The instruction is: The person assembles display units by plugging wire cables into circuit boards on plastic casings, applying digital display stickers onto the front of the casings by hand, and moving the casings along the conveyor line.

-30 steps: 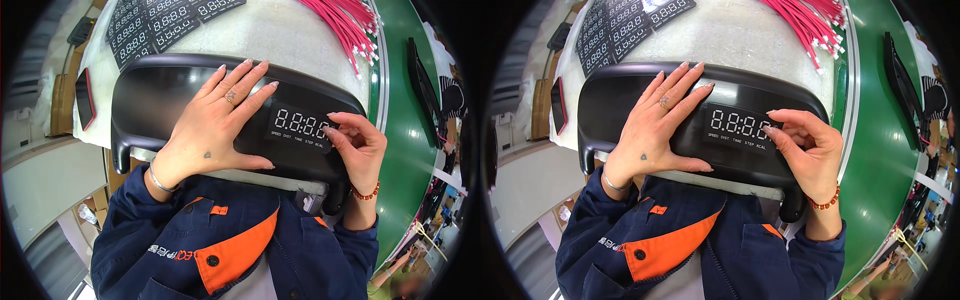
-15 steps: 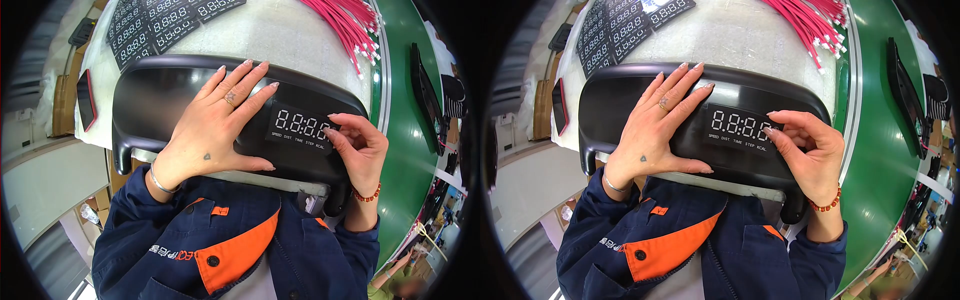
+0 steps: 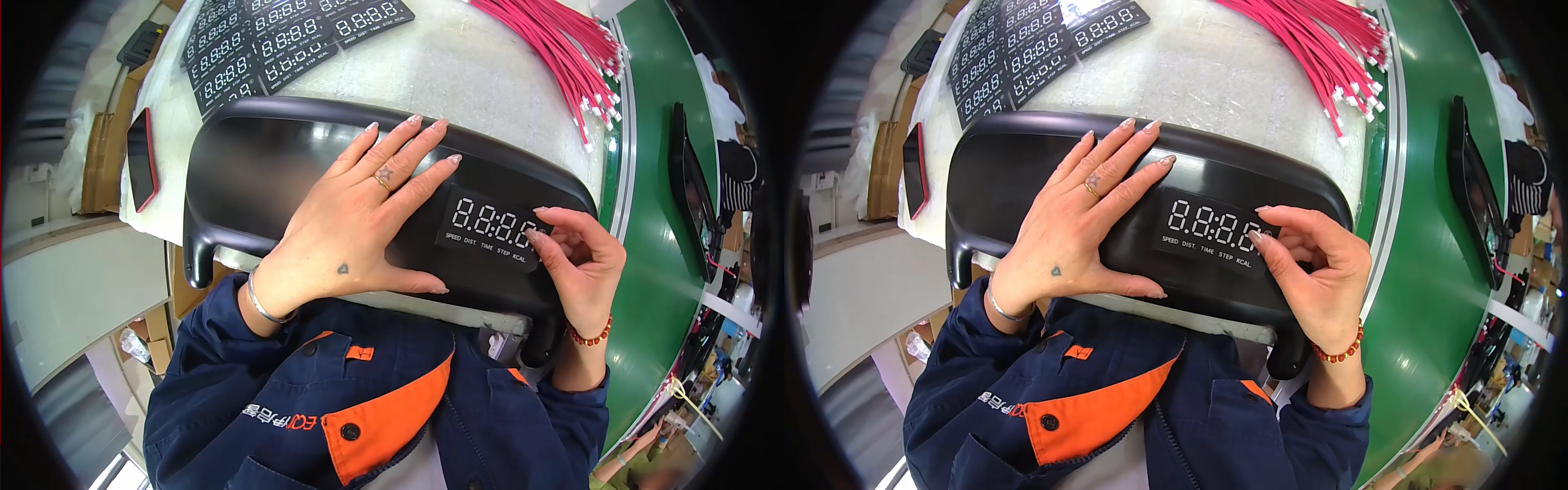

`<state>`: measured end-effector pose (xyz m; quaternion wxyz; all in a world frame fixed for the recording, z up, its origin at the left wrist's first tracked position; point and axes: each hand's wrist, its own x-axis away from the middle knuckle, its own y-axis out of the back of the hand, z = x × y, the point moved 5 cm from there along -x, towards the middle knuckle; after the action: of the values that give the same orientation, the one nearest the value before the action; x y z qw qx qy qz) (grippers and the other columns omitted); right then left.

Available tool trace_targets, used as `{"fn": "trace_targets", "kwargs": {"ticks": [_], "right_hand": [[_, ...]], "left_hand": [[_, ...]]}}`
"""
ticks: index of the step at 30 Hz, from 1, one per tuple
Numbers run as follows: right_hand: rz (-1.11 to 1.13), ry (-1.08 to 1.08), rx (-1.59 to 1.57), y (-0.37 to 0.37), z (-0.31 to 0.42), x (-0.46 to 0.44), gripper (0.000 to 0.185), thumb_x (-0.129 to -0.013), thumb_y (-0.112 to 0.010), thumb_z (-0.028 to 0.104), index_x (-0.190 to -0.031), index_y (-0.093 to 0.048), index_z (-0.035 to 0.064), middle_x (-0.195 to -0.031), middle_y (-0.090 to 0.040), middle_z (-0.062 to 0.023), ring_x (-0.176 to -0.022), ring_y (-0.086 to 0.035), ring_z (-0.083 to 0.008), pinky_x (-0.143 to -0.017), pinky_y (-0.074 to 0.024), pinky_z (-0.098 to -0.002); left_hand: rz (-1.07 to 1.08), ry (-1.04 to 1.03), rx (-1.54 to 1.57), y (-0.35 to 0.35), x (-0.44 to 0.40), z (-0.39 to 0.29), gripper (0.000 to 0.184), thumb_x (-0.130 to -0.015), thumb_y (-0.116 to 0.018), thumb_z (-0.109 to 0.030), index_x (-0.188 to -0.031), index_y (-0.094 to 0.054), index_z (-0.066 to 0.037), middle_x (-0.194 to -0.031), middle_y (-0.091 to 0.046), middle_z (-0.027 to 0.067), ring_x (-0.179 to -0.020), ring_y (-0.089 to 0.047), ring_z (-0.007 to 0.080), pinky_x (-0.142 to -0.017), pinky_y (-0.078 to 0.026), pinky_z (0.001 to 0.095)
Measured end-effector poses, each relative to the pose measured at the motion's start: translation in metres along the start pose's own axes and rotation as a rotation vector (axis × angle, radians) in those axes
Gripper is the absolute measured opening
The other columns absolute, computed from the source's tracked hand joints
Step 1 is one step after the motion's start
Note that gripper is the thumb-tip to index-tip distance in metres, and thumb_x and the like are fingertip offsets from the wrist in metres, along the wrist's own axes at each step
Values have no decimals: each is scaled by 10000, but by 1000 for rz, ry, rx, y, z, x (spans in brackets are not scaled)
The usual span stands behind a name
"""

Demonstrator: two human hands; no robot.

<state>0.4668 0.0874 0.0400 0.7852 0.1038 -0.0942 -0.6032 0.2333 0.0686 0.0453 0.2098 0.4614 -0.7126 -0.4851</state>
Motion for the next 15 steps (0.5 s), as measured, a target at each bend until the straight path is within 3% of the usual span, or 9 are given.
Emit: {"fn": "trace_targets", "kwargs": {"ticks": [15], "right_hand": [[-2,-17,9,-1,2,-1,254,-827,-717,-91,-1073,-692,-33,-882,-712,-49,-755,-664,-61,-661,-529,-182]], "left_hand": [[5,-1,50,2,0,1,1060,-591,-845,-555,-1411,-431,-29,-1539,-378,154,-1439,-323,376,-1169,-245,540]]}}
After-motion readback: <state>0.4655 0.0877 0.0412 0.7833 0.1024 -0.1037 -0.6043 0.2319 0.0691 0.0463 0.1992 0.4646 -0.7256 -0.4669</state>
